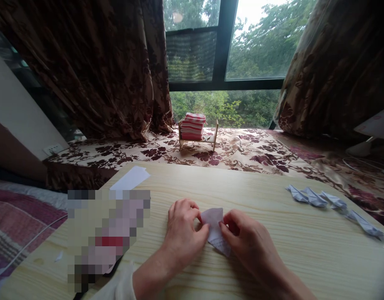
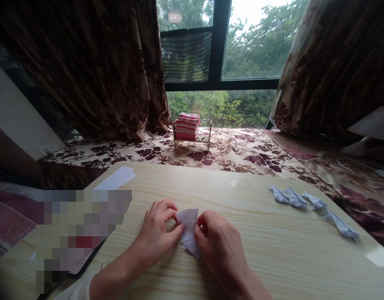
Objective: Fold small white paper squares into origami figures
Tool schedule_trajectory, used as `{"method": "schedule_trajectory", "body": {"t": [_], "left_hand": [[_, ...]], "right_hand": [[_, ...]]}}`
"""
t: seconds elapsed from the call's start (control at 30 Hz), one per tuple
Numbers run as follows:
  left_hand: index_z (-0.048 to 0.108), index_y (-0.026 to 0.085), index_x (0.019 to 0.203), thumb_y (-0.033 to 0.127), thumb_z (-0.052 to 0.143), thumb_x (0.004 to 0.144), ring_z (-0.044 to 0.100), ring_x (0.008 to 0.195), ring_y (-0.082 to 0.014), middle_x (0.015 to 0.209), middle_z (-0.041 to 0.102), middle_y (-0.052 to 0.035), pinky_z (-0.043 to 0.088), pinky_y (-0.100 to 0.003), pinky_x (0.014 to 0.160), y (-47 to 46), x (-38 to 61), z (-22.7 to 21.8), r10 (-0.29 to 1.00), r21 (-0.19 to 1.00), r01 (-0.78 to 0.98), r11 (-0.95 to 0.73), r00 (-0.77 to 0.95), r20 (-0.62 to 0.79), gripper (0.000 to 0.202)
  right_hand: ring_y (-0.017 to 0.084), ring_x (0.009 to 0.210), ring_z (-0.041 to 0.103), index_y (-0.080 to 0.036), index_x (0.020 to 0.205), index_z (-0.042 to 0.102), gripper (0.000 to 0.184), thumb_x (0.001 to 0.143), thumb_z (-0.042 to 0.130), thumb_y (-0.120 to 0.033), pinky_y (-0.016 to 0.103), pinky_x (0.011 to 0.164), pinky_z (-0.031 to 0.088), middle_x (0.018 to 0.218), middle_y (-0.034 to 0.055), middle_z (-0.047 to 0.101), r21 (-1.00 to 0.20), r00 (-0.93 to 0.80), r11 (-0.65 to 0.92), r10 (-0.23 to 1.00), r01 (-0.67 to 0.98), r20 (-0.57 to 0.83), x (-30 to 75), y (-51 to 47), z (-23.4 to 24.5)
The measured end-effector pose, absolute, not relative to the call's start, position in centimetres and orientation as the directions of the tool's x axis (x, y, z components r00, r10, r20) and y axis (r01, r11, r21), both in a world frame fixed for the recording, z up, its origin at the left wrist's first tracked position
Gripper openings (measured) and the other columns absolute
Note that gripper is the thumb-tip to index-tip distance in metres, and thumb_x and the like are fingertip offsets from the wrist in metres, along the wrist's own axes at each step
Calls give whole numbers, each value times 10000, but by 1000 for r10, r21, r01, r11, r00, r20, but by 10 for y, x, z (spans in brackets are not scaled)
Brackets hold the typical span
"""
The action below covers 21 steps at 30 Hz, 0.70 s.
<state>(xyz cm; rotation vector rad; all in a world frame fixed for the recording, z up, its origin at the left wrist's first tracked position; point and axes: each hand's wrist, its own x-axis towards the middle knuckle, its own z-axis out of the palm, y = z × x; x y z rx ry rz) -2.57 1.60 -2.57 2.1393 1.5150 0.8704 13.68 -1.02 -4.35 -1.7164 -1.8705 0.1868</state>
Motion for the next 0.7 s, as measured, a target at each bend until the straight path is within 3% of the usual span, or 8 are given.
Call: {"method": "schedule_trajectory", "body": {"t": [0.23, 0.47, 0.7], "left_hand": [[605, 211, 649, 136, 666, 664, 498, 1034, -214, 952, 618, -20, 347, -386, 957, 15, -24, -29, 931, 661, 656, -365, 257, 260, 97], [605, 212, 691, 150, 655, 711, 487, 1046, -207, 938, 603, -19, 319, -385, 987, 13, -23, -31, 890, 575, 682, -452, 301, 342, 83], [610, 206, 720, 121, 613, 743, 496, 1009, -209, 916, 592, -30, 232, -451, 1053, 11, -26, -27, 842, 439, 736, -515, 339, 420, 88]], "right_hand": [[130, 495, 483, -212, 632, 544, 174, 784, 526, -294, 230, 499, 318, 551, -17, 549, -474, 7, 159, 944, 866, 329, 137, -11, -44], [131, 521, 490, -208, 643, 524, 162, 790, 536, -277, 231, 517, 312, 578, -19, 554, -443, -5, 153, 948, 883, 319, 137, -11, -45], [136, 576, 508, -196, 676, 520, 130, 805, 516, -211, 232, 549, 318, 624, -11, 565, -402, -77, 224, 934, 888, 350, 134, -14, -41]]}}
